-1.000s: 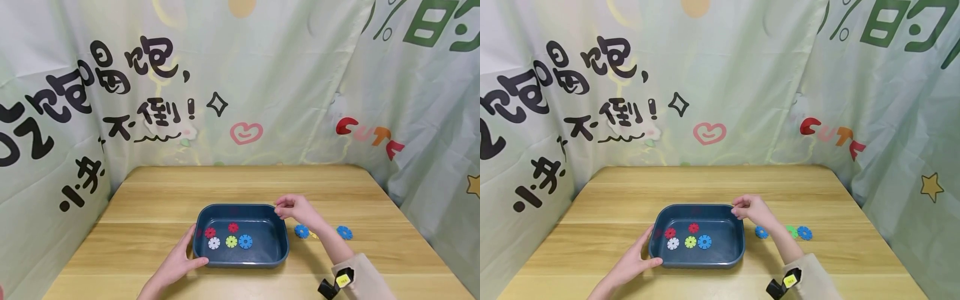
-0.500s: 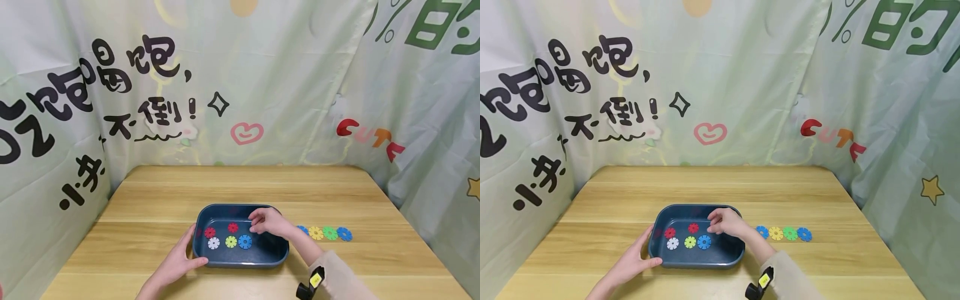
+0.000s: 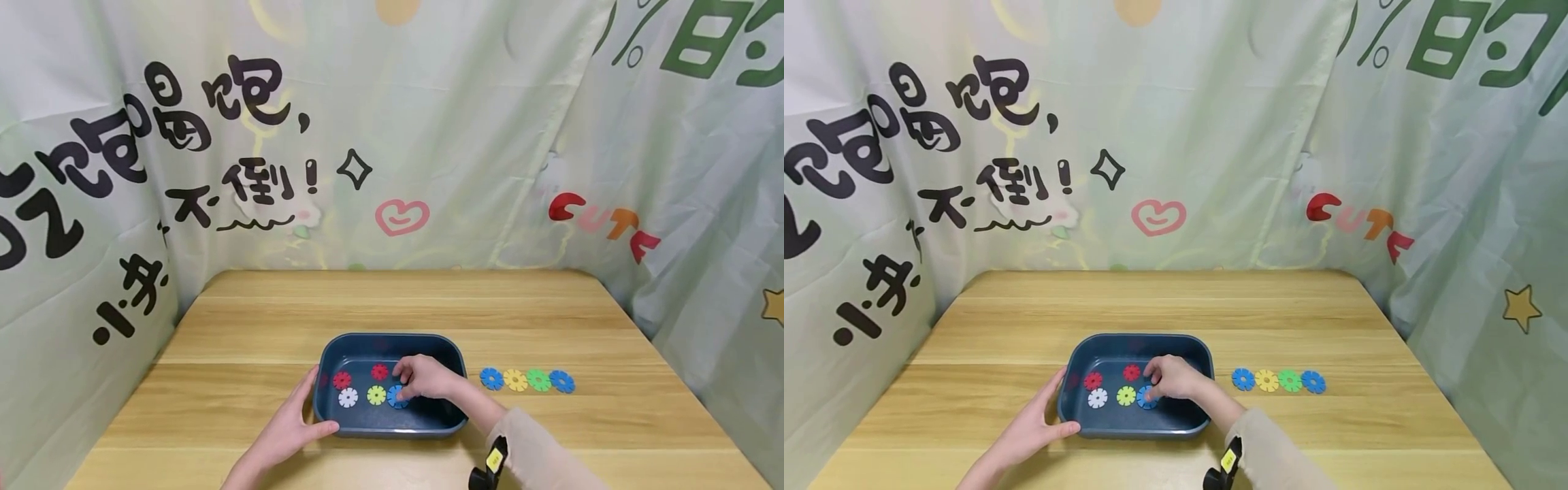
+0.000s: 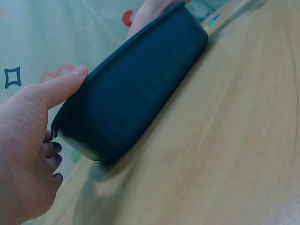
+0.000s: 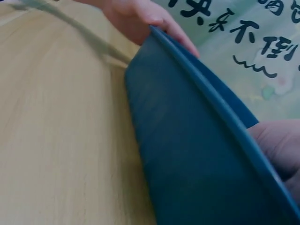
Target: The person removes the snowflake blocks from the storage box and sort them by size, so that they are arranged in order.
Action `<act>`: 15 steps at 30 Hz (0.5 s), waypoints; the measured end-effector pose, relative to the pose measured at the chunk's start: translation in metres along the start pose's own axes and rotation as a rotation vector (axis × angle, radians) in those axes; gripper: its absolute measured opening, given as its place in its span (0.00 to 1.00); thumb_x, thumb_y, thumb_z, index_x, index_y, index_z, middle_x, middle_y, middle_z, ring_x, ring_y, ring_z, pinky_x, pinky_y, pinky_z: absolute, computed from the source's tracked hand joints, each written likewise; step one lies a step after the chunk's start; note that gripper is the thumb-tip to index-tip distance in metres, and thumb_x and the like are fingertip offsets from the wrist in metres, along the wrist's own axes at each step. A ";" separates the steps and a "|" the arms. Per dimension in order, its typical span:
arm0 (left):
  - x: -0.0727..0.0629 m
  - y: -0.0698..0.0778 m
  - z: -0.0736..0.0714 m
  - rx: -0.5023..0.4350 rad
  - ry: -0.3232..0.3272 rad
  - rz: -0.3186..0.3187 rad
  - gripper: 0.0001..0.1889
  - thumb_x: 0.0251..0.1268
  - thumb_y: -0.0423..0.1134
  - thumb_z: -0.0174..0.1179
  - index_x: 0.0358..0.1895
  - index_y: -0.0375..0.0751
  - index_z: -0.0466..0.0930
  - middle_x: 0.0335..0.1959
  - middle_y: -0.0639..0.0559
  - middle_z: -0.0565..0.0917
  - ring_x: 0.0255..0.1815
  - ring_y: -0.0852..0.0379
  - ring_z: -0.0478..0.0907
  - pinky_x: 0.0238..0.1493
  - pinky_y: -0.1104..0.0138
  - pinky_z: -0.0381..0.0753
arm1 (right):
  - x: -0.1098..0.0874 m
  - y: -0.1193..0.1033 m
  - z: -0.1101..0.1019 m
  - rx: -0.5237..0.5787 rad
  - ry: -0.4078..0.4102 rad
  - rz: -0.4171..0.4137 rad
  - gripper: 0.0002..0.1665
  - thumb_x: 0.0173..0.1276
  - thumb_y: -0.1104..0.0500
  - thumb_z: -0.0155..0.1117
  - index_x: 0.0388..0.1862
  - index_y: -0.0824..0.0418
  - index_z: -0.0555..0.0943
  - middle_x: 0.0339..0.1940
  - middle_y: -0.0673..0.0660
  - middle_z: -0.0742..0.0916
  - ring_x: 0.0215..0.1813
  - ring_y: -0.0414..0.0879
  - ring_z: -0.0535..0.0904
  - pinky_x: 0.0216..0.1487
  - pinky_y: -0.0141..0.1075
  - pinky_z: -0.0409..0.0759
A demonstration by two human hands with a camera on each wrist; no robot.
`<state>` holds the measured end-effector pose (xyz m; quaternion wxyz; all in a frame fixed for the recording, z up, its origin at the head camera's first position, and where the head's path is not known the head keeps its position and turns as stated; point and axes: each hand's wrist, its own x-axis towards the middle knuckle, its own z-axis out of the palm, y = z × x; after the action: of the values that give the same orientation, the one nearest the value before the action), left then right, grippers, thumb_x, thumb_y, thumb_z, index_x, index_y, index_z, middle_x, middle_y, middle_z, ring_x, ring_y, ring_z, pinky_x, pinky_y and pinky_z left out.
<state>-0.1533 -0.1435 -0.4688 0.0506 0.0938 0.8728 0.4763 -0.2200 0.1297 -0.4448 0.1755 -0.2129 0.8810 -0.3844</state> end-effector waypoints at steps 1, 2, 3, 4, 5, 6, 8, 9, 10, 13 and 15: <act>0.000 0.000 0.000 0.000 0.000 -0.002 0.52 0.45 0.49 0.72 0.72 0.40 0.50 0.71 0.36 0.54 0.69 0.35 0.51 0.62 0.38 0.51 | 0.000 0.000 0.000 -0.037 0.001 -0.014 0.21 0.48 0.64 0.75 0.42 0.66 0.79 0.30 0.53 0.79 0.31 0.43 0.73 0.31 0.34 0.74; 0.000 0.001 -0.001 0.000 -0.001 -0.003 0.53 0.45 0.49 0.72 0.72 0.40 0.50 0.71 0.36 0.54 0.69 0.35 0.51 0.62 0.38 0.51 | 0.000 -0.001 0.001 -0.074 0.002 -0.024 0.21 0.47 0.63 0.76 0.41 0.65 0.80 0.30 0.52 0.79 0.32 0.43 0.72 0.33 0.34 0.74; 0.000 0.001 -0.001 0.001 -0.002 -0.005 0.53 0.45 0.50 0.72 0.73 0.40 0.50 0.71 0.36 0.54 0.69 0.35 0.51 0.62 0.38 0.51 | 0.000 -0.001 0.002 -0.118 0.003 -0.034 0.21 0.46 0.62 0.76 0.40 0.64 0.80 0.30 0.51 0.78 0.33 0.43 0.72 0.35 0.34 0.73; 0.000 0.001 -0.001 0.000 -0.003 -0.007 0.53 0.45 0.50 0.72 0.73 0.40 0.50 0.71 0.36 0.54 0.69 0.35 0.51 0.62 0.38 0.51 | 0.000 -0.002 0.002 -0.149 0.004 -0.043 0.21 0.46 0.61 0.77 0.39 0.63 0.80 0.30 0.50 0.78 0.34 0.43 0.71 0.36 0.34 0.73; 0.000 0.002 -0.001 0.000 -0.005 -0.008 0.53 0.45 0.50 0.72 0.73 0.40 0.50 0.71 0.36 0.54 0.69 0.35 0.51 0.62 0.38 0.51 | 0.000 -0.002 0.003 -0.174 0.004 -0.046 0.21 0.45 0.61 0.77 0.39 0.62 0.80 0.30 0.50 0.78 0.34 0.42 0.71 0.36 0.34 0.72; 0.000 0.002 -0.001 0.000 -0.006 -0.009 0.53 0.45 0.50 0.72 0.73 0.40 0.50 0.71 0.36 0.54 0.69 0.35 0.51 0.62 0.38 0.51 | 0.000 -0.001 0.003 -0.197 0.004 -0.048 0.20 0.45 0.61 0.77 0.37 0.61 0.80 0.29 0.49 0.77 0.34 0.42 0.71 0.36 0.34 0.72; 0.000 0.002 -0.002 0.002 -0.008 -0.013 0.53 0.45 0.50 0.72 0.72 0.40 0.50 0.71 0.36 0.54 0.69 0.35 0.51 0.62 0.38 0.51 | 0.000 -0.001 0.005 -0.227 0.003 -0.048 0.18 0.44 0.61 0.78 0.35 0.59 0.80 0.29 0.48 0.76 0.33 0.41 0.70 0.36 0.33 0.71; 0.000 0.002 -0.002 0.004 -0.010 -0.013 0.53 0.45 0.50 0.72 0.72 0.40 0.50 0.71 0.36 0.54 0.69 0.35 0.51 0.62 0.38 0.52 | -0.001 0.000 0.005 -0.237 0.003 -0.048 0.18 0.44 0.61 0.78 0.34 0.58 0.80 0.29 0.48 0.76 0.33 0.41 0.70 0.36 0.33 0.71; 0.000 0.002 -0.002 0.006 -0.010 -0.013 0.53 0.45 0.50 0.72 0.72 0.40 0.50 0.71 0.36 0.54 0.69 0.35 0.51 0.62 0.38 0.52 | -0.001 0.000 0.006 -0.239 0.002 -0.052 0.17 0.44 0.62 0.78 0.32 0.58 0.80 0.29 0.48 0.75 0.33 0.41 0.69 0.36 0.33 0.71; -0.001 0.002 -0.001 0.015 -0.007 -0.007 0.52 0.45 0.50 0.72 0.72 0.40 0.50 0.71 0.36 0.55 0.69 0.35 0.51 0.62 0.38 0.52 | -0.002 0.000 0.007 -0.241 -0.002 -0.054 0.18 0.43 0.63 0.78 0.29 0.57 0.77 0.28 0.47 0.74 0.33 0.41 0.69 0.35 0.32 0.70; -0.001 0.001 -0.001 0.017 -0.004 0.000 0.52 0.45 0.50 0.72 0.72 0.41 0.50 0.71 0.36 0.55 0.69 0.35 0.52 0.62 0.37 0.52 | -0.002 0.000 0.007 -0.227 -0.003 -0.053 0.18 0.43 0.64 0.78 0.28 0.56 0.75 0.26 0.47 0.74 0.31 0.40 0.69 0.33 0.32 0.70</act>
<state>-0.1526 -0.1438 -0.4670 0.0518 0.0952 0.8767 0.4688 -0.2153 0.1267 -0.4489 0.1416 -0.2551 0.9127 -0.2861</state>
